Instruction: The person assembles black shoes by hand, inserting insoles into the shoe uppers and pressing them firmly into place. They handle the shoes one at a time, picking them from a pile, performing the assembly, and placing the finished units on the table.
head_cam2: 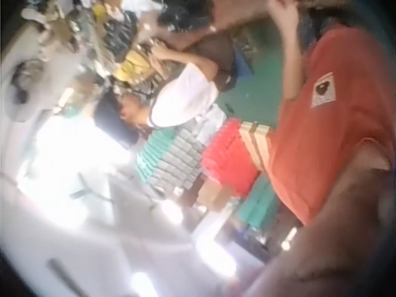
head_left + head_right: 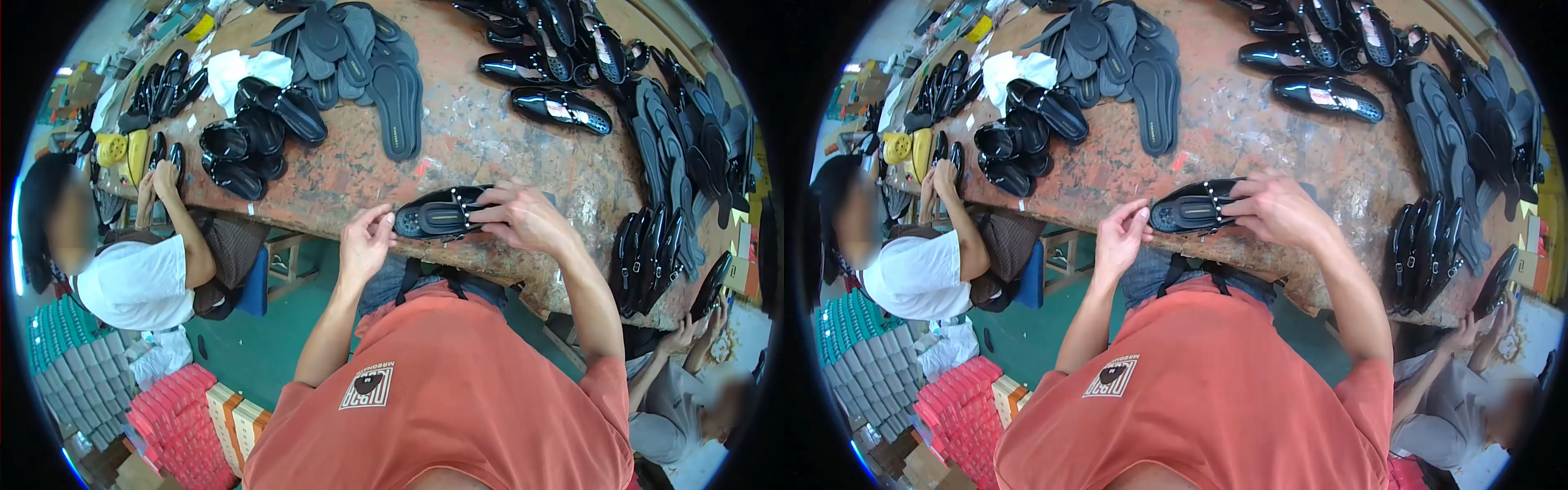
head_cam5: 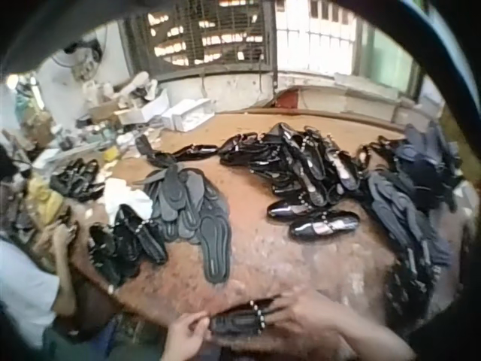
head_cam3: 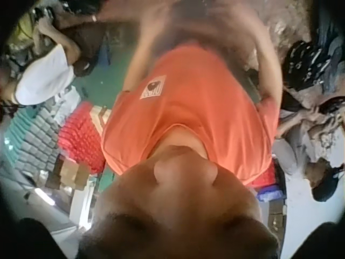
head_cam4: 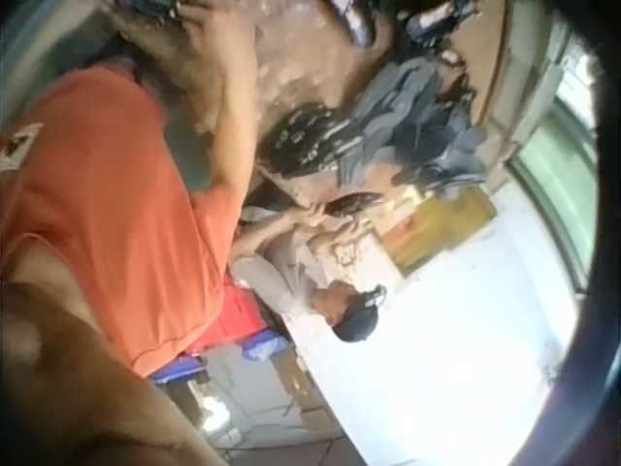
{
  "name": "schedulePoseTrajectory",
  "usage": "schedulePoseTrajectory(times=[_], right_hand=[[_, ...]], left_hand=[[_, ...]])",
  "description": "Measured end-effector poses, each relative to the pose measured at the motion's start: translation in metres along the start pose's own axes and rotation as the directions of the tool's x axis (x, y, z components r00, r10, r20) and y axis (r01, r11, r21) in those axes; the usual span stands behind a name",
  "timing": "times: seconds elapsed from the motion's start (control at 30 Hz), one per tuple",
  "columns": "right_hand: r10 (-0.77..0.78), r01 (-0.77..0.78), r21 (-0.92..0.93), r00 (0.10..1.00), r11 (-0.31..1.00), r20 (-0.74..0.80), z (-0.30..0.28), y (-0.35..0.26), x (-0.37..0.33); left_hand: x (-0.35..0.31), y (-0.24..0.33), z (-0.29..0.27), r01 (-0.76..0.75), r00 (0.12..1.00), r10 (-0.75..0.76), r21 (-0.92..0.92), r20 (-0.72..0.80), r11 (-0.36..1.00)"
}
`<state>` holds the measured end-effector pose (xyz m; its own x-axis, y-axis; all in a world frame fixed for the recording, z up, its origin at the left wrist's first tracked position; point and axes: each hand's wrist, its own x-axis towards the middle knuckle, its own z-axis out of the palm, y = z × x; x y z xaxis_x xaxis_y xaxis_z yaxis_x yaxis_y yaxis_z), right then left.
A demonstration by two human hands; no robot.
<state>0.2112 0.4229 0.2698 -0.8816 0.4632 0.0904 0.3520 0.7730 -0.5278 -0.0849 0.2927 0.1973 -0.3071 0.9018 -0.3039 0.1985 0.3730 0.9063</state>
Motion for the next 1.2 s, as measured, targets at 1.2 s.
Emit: schedulePoseTrajectory(times=[1.2], right_hand=[[0.655, -0.571, 0.320, 0.670, 0.756, -0.350, 0.081, -0.062, -0.024]], left_hand=[[0.019, 0.028, 0.020, -0.886, 0.457, 0.268, 0.408, 0.848, 0.221]])
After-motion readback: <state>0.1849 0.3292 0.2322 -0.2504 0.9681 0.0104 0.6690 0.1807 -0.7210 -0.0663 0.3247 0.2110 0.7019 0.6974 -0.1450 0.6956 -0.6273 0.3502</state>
